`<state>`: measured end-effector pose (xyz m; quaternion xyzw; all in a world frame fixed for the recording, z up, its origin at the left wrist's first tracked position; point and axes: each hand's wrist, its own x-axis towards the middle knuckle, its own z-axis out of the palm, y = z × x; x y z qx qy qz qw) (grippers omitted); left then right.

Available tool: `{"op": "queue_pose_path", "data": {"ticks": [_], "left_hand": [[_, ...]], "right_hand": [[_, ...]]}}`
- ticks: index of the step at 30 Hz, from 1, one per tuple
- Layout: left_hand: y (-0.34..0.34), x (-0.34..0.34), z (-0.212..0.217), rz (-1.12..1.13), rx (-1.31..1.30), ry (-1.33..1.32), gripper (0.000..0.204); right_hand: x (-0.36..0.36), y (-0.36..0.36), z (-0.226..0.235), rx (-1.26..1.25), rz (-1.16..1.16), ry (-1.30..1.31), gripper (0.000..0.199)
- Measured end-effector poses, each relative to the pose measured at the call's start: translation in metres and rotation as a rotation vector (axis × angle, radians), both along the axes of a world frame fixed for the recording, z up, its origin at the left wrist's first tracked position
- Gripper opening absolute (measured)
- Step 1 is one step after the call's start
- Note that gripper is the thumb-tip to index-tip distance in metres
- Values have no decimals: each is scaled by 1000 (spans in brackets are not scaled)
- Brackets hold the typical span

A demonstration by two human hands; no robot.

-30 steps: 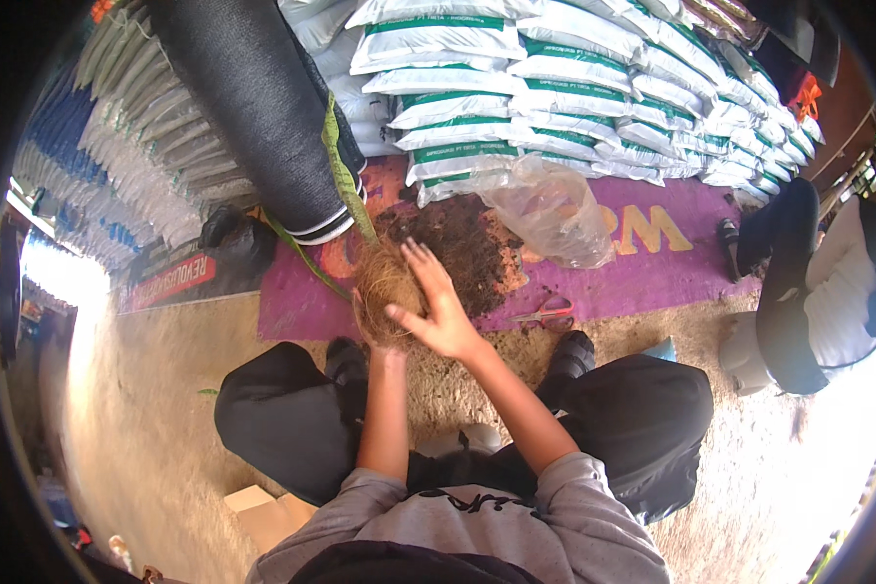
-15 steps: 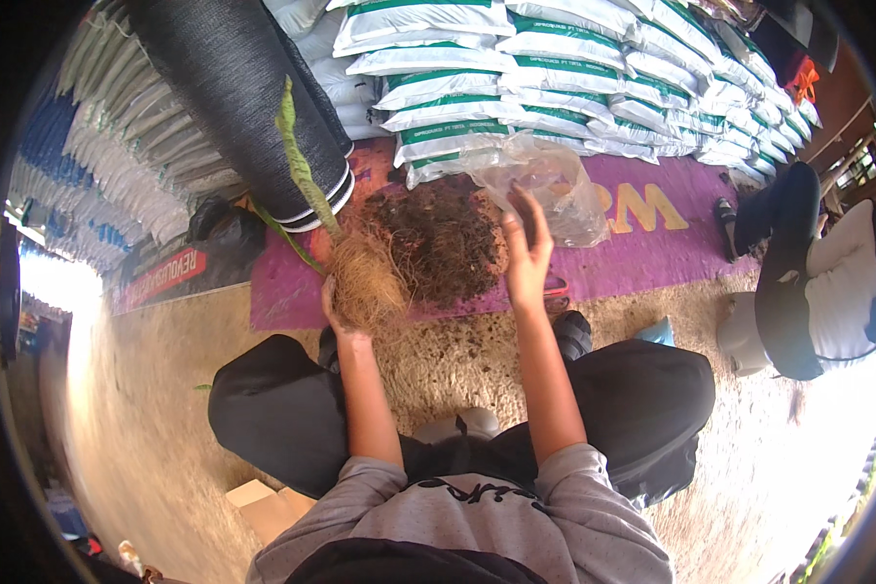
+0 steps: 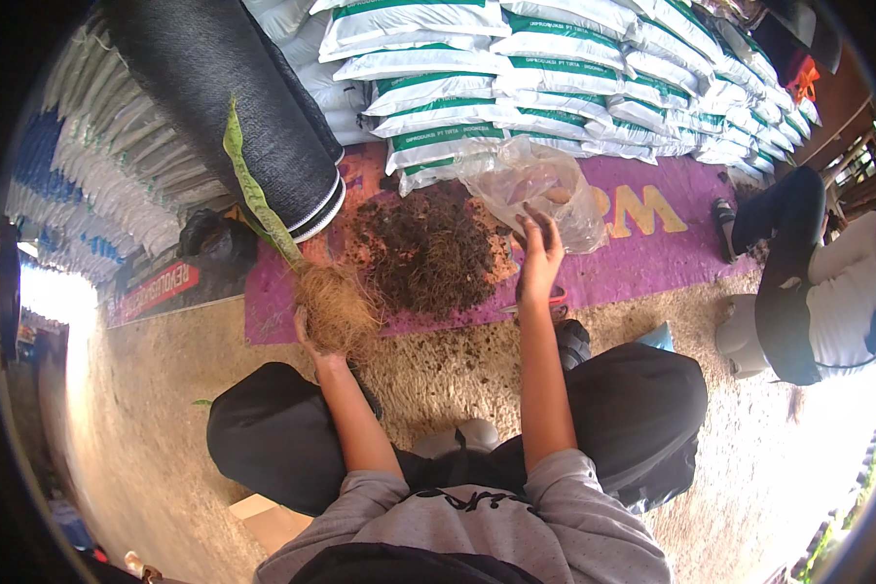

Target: The person sits on the floor and uses their hands to pack soil and fibrous material around the roots of a small plant. They repeatedly add material and compress it to form a compact root ball, occasionally picking up more soil from a nearby plastic bag.

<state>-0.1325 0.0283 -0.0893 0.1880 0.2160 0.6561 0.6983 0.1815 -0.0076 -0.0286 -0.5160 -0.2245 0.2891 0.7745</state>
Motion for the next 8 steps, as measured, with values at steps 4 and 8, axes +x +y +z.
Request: {"op": "queue_pose_path", "data": {"ticks": [4, 8], "left_hand": [[6, 5, -1, 35, -127, 60, 56], [20, -18, -38, 25, -32, 198, 66]], "right_hand": [[-11, 38, -76, -350, 229, -249, 35], [-53, 74, -133, -853, 752, -980, 68]]}}
